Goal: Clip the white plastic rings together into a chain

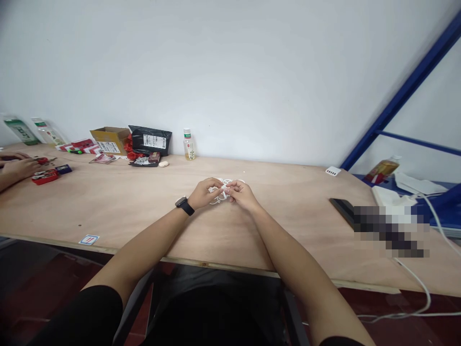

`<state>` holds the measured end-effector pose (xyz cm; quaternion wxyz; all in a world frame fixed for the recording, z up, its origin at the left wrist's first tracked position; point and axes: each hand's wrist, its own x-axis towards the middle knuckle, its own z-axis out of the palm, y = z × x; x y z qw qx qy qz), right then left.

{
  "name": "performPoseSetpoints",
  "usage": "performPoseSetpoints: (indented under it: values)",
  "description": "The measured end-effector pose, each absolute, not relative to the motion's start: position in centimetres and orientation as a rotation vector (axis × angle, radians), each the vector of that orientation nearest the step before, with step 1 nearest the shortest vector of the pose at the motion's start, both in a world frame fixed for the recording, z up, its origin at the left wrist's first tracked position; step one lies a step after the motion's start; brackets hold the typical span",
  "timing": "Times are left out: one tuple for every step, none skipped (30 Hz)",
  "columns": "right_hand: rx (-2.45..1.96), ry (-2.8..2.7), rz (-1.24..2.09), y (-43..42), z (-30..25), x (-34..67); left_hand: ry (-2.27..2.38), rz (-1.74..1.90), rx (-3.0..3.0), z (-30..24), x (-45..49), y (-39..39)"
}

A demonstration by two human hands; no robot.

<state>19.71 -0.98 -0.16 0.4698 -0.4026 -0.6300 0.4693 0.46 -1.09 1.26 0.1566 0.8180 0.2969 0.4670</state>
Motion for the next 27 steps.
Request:
performPoseSetpoints:
  values:
    - [-1.030,-1.567,1.080,-0.7,-0.3,20.1,0.888,1.339,2.319,1.4,0.2,-1.0]
    - [-1.086,-1.603,0.979,-0.4,-0.3,20.6,0.949,1.326,2.305,1.5,-0.1,-0.9]
    - [-1.155,-1.643,0.842,-0.1,-0.3,21.3,1.033,1.281,2.304,1.6,-0.5,-0.7]
    - [-1.231,-1.701,0.701,0.2,-0.3,21.9,1.133,1.205,2.330,1.8,-1.0,-0.5]
    - [-1.306,-1.759,0.572,0.4,-0.2,22.6,1.231,1.131,2.374,2.0,-1.6,-0.2]
    - [-1.369,-1.810,0.483,0.5,-0.1,23.3,1.333,1.043,2.429,2.2,-2.2,0.1]
    - [-1.420,-1.860,0.428,0.7,0.0,23.9,1.450,0.967,2.467,2.3,-2.8,0.4]
    - [-1.461,-1.897,0.395,0.7,0.1,24.3,1.557,0.885,2.476,2.3,-3.4,0.8]
    - [-1.491,-1.935,0.388,0.8,0.1,24.7,1.657,0.792,2.476,2.3,-3.9,1.1]
    - [-1.510,-1.970,0.396,0.8,0.1,24.9,1.741,0.700,2.474,2.3,-4.5,1.4]
    - [-1.520,-2.007,0.415,0.7,0.1,25.0,1.812,0.624,2.464,2.2,-4.9,1.7]
    - [-1.526,-2.046,0.437,0.7,0.1,25.0,1.864,0.552,2.448,2.0,-5.3,1.9]
    - [-1.528,-2.084,0.455,0.6,0.0,24.9,1.897,0.476,2.428,1.9,-5.6,2.1]
    - [-1.529,-2.121,0.466,0.6,-0.1,24.7,1.913,0.390,2.407,1.7,-5.8,2.2]
    - [-1.529,-2.154,0.465,0.6,-0.1,24.6,1.917,0.307,2.382,1.5,-5.9,2.3]
    - [-1.526,-2.183,0.454,0.5,-0.2,24.4,1.914,0.235,2.357,1.4,-5.9,2.3]
    - [-1.519,-2.208,0.435,0.5,-0.2,24.2,1.910,0.187,2.336,1.2,-5.9,2.4]
    - [-1.509,-2.229,0.412,0.5,-0.2,24.1,1.912,0.172,2.321,1.1,-5.9,2.4]
    - [-1.495,-2.246,0.389,0.4,-0.1,24.0,1.925,0.192,2.312,1.1,-5.8,2.3]
    - [-1.481,-2.258,0.367,0.4,-0.1,23.9,1.940,0.242,2.313,1.0,-5.6,2.3]
    - [-1.466,-2.262,0.349,0.4,0.0,23.8,1.951,0.316,2.325,1.1,-5.4,2.2]
    - [-1.452,-2.258,0.339,0.3,0.0,23.7,1.952,0.407,2.343,1.1,-5.2,2.2]
    - [-1.437,-2.239,0.337,0.3,0.1,23.6,1.938,0.504,2.362,1.2,-4.9,2.0]
    - [-1.423,-2.201,0.341,0.3,0.2,23.5,1.904,0.602,2.382,1.3,-4.5,1.9]
    - [-1.410,-2.145,0.354,0.2,0.2,23.5,1.851,0.696,2.401,1.3,-4.1,1.7]
    - [-1.401,-2.078,0.378,0.3,0.3,23.4,1.780,0.774,2.416,1.4,-3.7,1.5]
    - [-1.395,-1.999,0.413,0.3,0.4,23.4,1.697,0.834,2.436,1.4,-3.3,1.2]
